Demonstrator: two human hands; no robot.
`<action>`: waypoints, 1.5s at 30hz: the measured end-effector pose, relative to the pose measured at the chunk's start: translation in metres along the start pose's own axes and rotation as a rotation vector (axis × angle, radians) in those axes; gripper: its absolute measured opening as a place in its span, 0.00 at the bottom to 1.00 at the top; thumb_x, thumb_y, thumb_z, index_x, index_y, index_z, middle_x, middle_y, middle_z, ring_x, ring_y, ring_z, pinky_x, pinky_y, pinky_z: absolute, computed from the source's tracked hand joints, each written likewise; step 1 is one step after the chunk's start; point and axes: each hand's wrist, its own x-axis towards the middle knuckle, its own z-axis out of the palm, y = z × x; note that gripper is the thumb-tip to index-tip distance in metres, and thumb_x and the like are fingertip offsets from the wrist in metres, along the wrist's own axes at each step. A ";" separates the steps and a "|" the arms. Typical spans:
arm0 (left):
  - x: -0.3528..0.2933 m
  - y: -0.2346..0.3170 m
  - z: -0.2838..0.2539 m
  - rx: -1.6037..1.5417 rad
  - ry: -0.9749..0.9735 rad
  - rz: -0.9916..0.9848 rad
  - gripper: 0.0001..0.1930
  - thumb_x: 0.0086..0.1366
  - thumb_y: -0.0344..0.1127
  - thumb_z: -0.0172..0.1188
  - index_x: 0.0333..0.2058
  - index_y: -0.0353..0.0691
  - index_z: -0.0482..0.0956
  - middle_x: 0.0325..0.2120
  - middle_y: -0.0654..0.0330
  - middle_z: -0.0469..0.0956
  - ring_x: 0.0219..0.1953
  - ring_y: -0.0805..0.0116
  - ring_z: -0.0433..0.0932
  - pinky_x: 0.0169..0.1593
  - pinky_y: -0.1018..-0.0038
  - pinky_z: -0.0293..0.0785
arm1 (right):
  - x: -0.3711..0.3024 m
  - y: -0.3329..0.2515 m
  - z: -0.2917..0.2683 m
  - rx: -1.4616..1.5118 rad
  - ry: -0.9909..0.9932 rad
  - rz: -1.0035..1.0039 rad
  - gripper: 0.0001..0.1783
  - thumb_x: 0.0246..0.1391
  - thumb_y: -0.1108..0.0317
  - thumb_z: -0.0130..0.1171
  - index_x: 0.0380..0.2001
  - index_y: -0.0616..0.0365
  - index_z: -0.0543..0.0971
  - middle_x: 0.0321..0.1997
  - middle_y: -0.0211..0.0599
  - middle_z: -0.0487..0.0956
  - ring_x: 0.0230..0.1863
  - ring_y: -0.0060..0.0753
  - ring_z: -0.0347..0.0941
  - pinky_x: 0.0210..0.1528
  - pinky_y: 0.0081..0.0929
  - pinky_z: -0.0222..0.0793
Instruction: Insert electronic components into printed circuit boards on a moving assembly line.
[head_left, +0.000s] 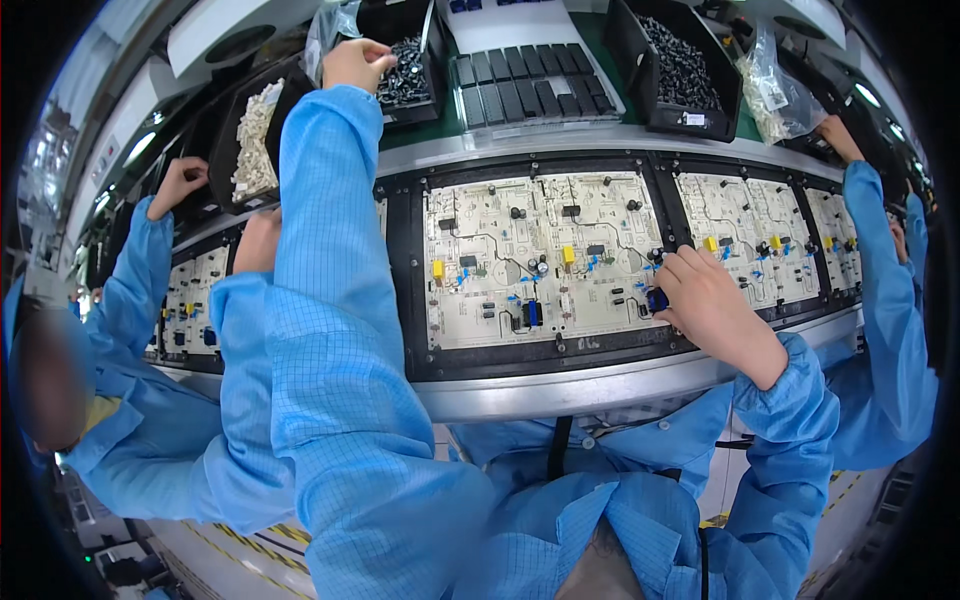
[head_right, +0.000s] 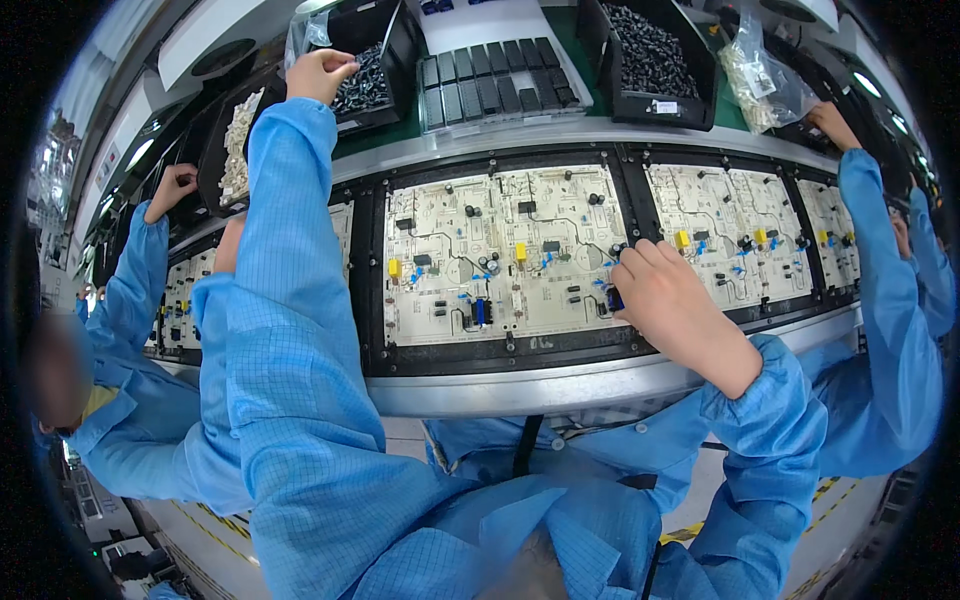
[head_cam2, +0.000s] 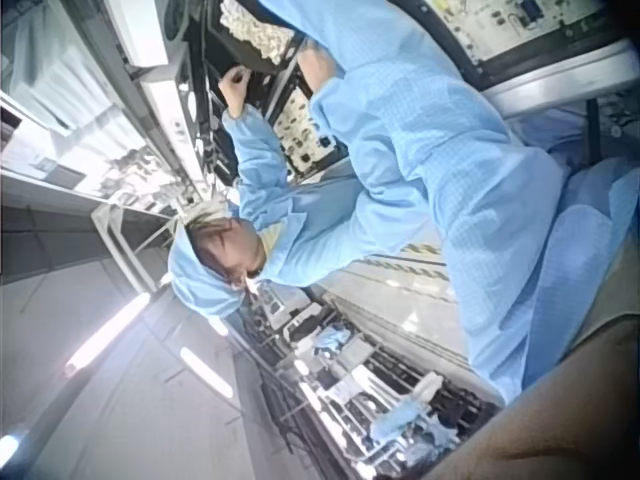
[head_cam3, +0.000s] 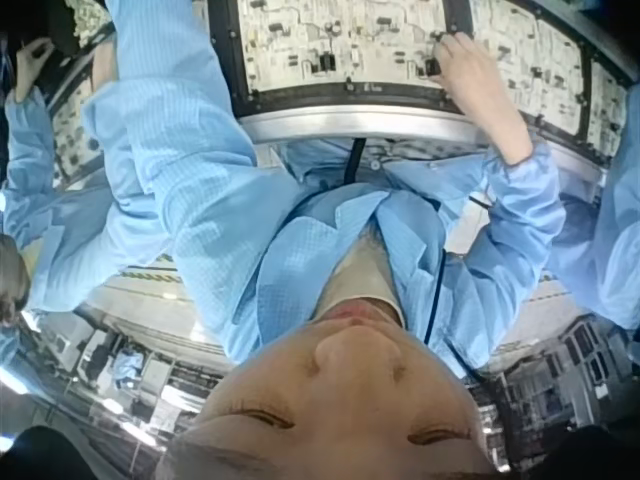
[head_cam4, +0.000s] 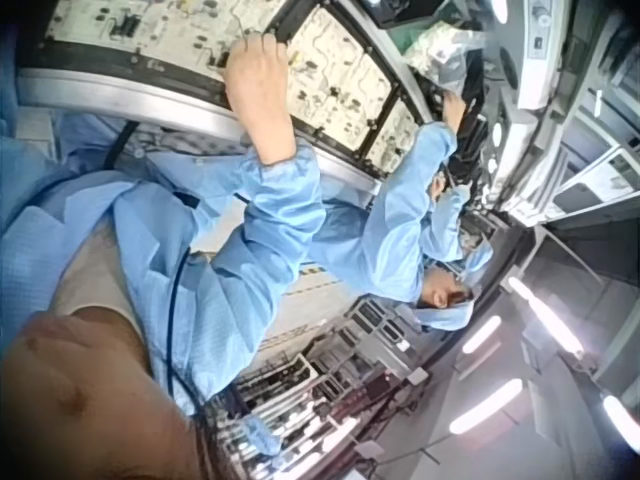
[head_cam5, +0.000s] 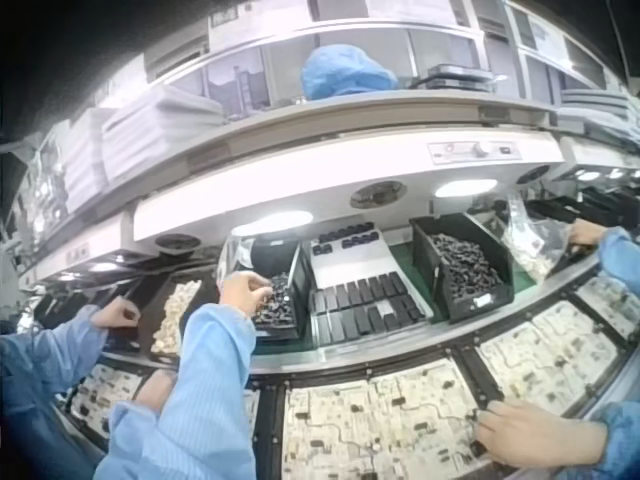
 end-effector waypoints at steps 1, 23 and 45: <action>-0.004 0.014 -0.010 -0.041 0.046 0.006 0.12 0.54 0.41 0.70 0.35 0.43 0.86 0.29 0.59 0.84 0.33 0.68 0.83 0.42 0.74 0.77 | -0.002 0.001 0.000 0.007 -0.017 0.019 0.22 0.33 0.68 0.70 0.36 0.59 0.76 0.37 0.38 0.71 0.44 0.41 0.67 0.50 0.34 0.63; -0.108 0.096 -0.065 -0.455 0.179 -0.167 0.11 0.51 0.34 0.72 0.33 0.39 0.84 0.23 0.59 0.82 0.24 0.74 0.79 0.31 0.78 0.74 | -0.031 0.124 -0.004 0.559 0.288 0.198 0.15 0.50 0.87 0.42 0.40 0.64 0.70 0.32 0.35 0.69 0.33 0.25 0.65 0.37 0.21 0.62; -0.155 0.088 -0.035 -1.256 0.086 -0.404 0.18 0.65 0.29 0.58 0.53 0.32 0.72 0.37 0.56 0.79 0.37 0.74 0.78 0.44 0.77 0.79 | 0.015 0.202 0.000 0.580 0.369 0.173 0.08 0.45 0.79 0.61 0.32 0.64 0.79 0.25 0.36 0.75 0.26 0.25 0.71 0.30 0.23 0.67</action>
